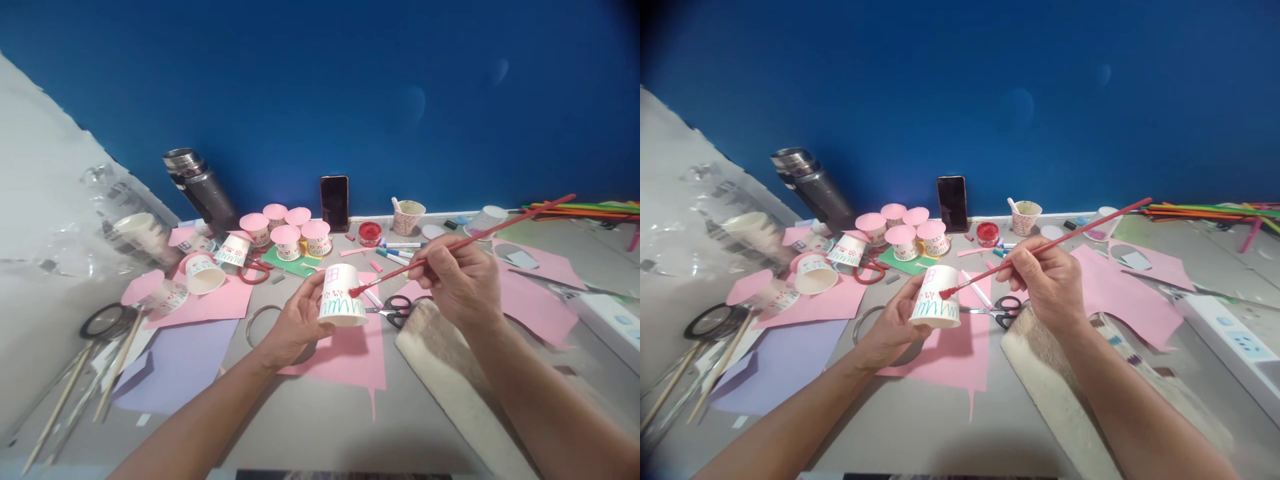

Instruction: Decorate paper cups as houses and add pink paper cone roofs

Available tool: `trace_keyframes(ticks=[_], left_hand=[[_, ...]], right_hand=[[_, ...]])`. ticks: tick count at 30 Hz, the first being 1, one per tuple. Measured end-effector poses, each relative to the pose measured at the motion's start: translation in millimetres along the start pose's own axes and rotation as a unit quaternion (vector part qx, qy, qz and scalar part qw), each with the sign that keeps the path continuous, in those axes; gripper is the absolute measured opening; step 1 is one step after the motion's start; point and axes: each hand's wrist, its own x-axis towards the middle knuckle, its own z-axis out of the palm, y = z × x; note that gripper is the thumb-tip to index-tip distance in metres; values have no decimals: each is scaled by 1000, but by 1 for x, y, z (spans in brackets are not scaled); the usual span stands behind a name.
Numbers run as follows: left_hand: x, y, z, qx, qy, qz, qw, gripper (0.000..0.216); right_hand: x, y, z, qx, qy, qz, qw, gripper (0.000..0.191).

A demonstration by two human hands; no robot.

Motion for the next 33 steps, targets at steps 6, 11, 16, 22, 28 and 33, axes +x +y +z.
trace_keyframes(ticks=[6,11,16,22,28,33], left_hand=[[0,0,1,-16,-5,5,1000,88],[-2,3,2,-17,2,-11,1000,89],[-2,3,1,-13,-1,-14,1000,92],[0,-1,-2,3,0,-4,1000,92],[1,-1,-1,13,-15,6,1000,84],[0,-2,-1,13,-5,4,1000,87]], right_hand=[[3,0,-2,24,9,-4,1000,37],[3,0,-2,4,-1,-5,1000,36],[4,-1,-1,28,11,-15,999,35],[1,-1,-1,21,-9,-22,999,33],[-2,2,-1,-14,-10,-12,1000,32],[0,0,0,4,-4,-26,1000,35]])
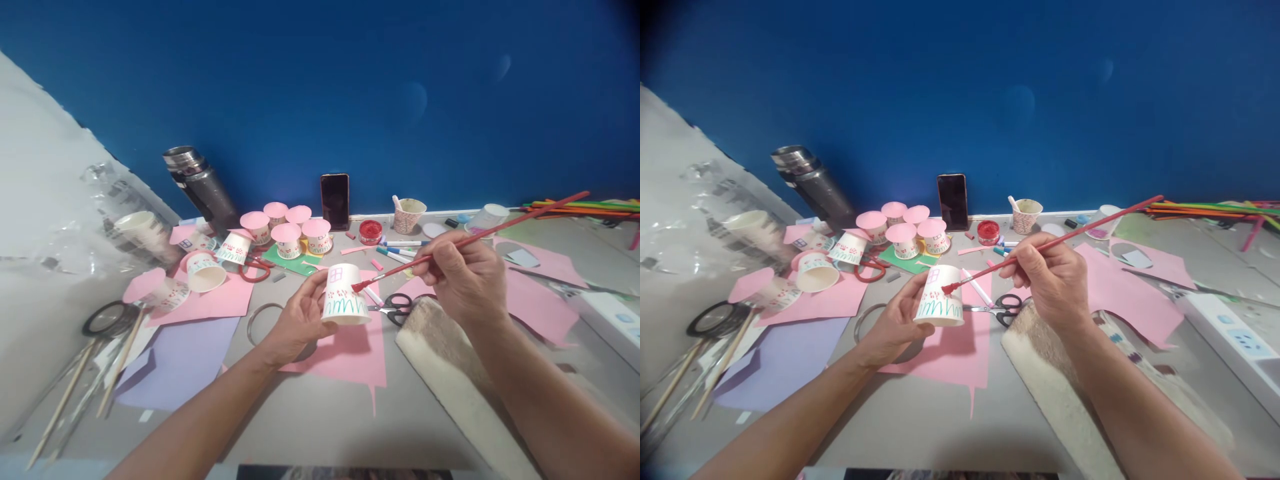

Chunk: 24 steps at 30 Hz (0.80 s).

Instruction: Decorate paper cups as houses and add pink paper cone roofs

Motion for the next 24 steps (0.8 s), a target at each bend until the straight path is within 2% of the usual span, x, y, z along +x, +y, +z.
trace_keyframes(ticks=[6,10,13,15,17,19,21,24], left_hand=[[1,0,0,-2,-3,-2,1000,89],[-1,2,1,-10,5,-7,1000,88],[-2,4,2,-24,9,-23,999,89],[-3,4,2,-31,10,-32,999,91],[-4,4,2,-30,12,-39,999,94],[-5,4,2,-23,15,-39,999,96],[-6,4,3,-14,15,-36,999,98],[-6,4,3,13,-2,-18,1000,95]], right_hand=[[-1,0,0,-14,-17,4,1000,32],[5,2,-1,44,22,1,999,30],[5,2,-1,28,29,-6,999,27],[1,3,2,-32,-19,-5,999,26],[-5,3,6,-116,-104,-16,988,31],[-12,6,12,-190,-187,-52,962,59],[-17,10,17,-240,-241,-97,935,82],[-19,16,19,-278,-270,-144,911,78]])
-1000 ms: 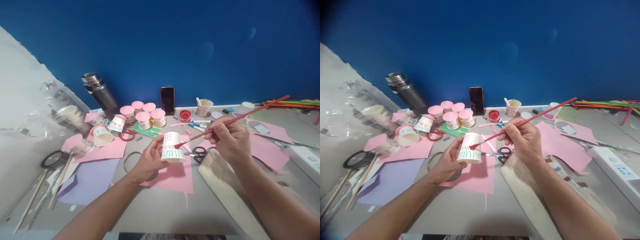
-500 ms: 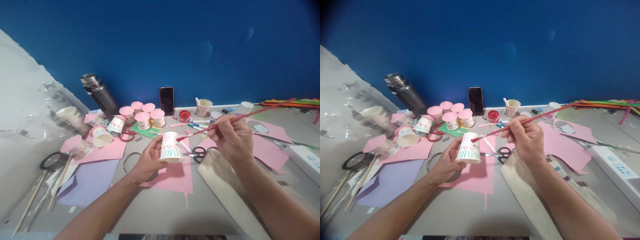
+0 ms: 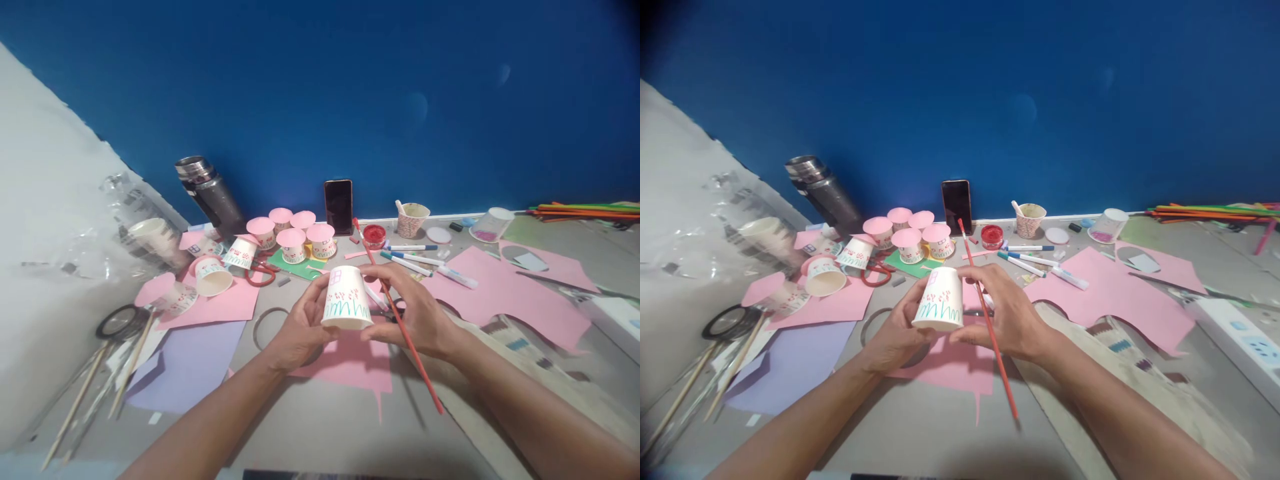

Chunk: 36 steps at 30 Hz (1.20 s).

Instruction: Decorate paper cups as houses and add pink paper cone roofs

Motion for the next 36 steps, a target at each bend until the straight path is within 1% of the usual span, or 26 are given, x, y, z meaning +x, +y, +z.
trace_keyframes(ticks=[2,4,6,8,10,12,14,17,18,19,20,22,24,25,26,28,31,33,36], left_hand=[[1,1,-2,48,-15,45,998,95],[1,3,-5,120,-26,98,988,96],[0,6,-9,208,-30,134,968,96],[-1,8,-11,304,-26,150,940,94],[-2,10,-11,379,-18,165,911,90],[-3,11,-10,423,-16,175,889,87],[-2,11,-9,444,-20,187,876,85],[-1,9,-10,445,-22,203,872,85],[-1,8,-10,440,-21,208,873,86],[-1,7,-11,435,-17,211,875,88],[0,6,-11,430,-13,212,878,89],[0,5,-11,416,-6,207,886,92],[0,4,-11,402,-2,192,895,95],[0,4,-10,397,0,184,899,96],[1,4,-10,393,5,178,902,96],[1,3,-10,386,16,171,906,95],[2,0,-12,374,30,178,910,88],[3,-3,-14,377,33,186,907,84],[4,-5,-15,399,34,192,896,84]], right_hand=[[0,3,0,-36,-4,-24,999,72],[0,7,-1,-86,-17,-46,995,70],[0,10,-3,-134,-42,-53,989,69],[-1,13,-2,-153,-70,-51,984,69],[-2,15,-1,-144,-87,-54,984,69],[-3,16,0,-125,-93,-61,986,70],[-3,16,1,-108,-97,-60,988,73],[-1,13,-4,-67,-93,-44,992,76],[0,11,-7,-48,-80,-32,995,73],[1,8,-11,-28,-57,-14,998,64],[2,5,-16,-5,-21,8,1000,52],[5,-2,-26,56,80,57,994,28],[6,-6,-36,140,176,92,970,24],[5,-6,-39,183,207,104,955,24],[4,-6,-41,220,225,117,942,24],[-2,-1,-41,271,241,151,920,25],[-14,10,-34,307,255,206,893,31],[-20,16,-29,312,245,223,891,29],[-26,16,-25,307,222,226,897,25]])
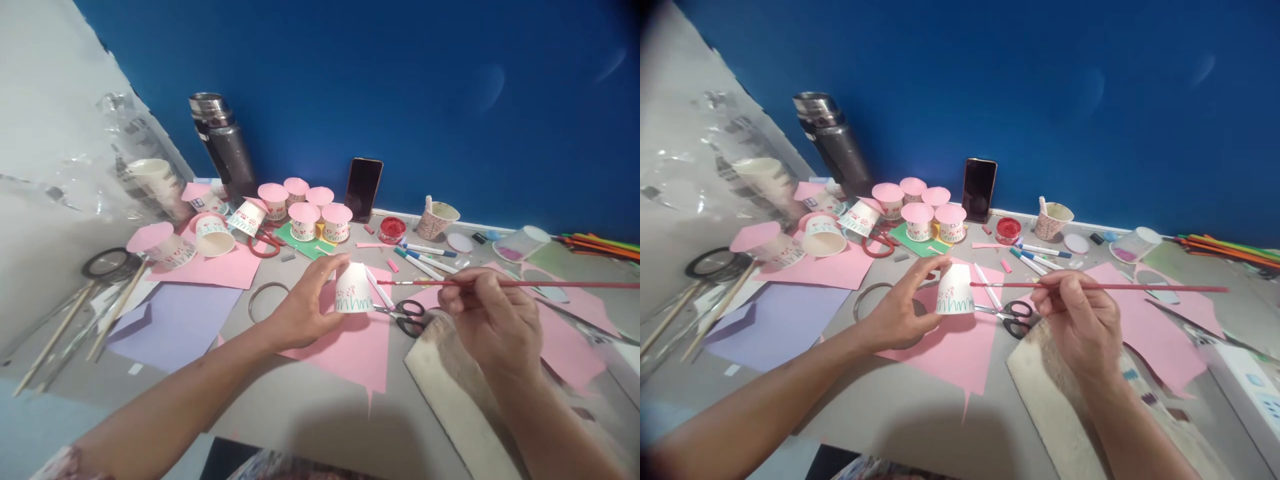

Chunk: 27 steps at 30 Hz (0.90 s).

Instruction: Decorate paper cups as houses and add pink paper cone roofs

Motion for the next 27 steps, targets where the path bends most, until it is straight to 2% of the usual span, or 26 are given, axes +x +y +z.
trace_keyframes(ticks=[7,19,27], left_hand=[[1,2,0,37,0,16,999,86],[2,7,1,24,-14,35,999,84],[2,8,3,37,-14,42,998,80]], right_hand=[[-12,-6,8,-41,-38,-31,998,21],[-11,-6,9,-102,36,-47,993,20],[-13,-6,14,-112,5,-58,992,22]])
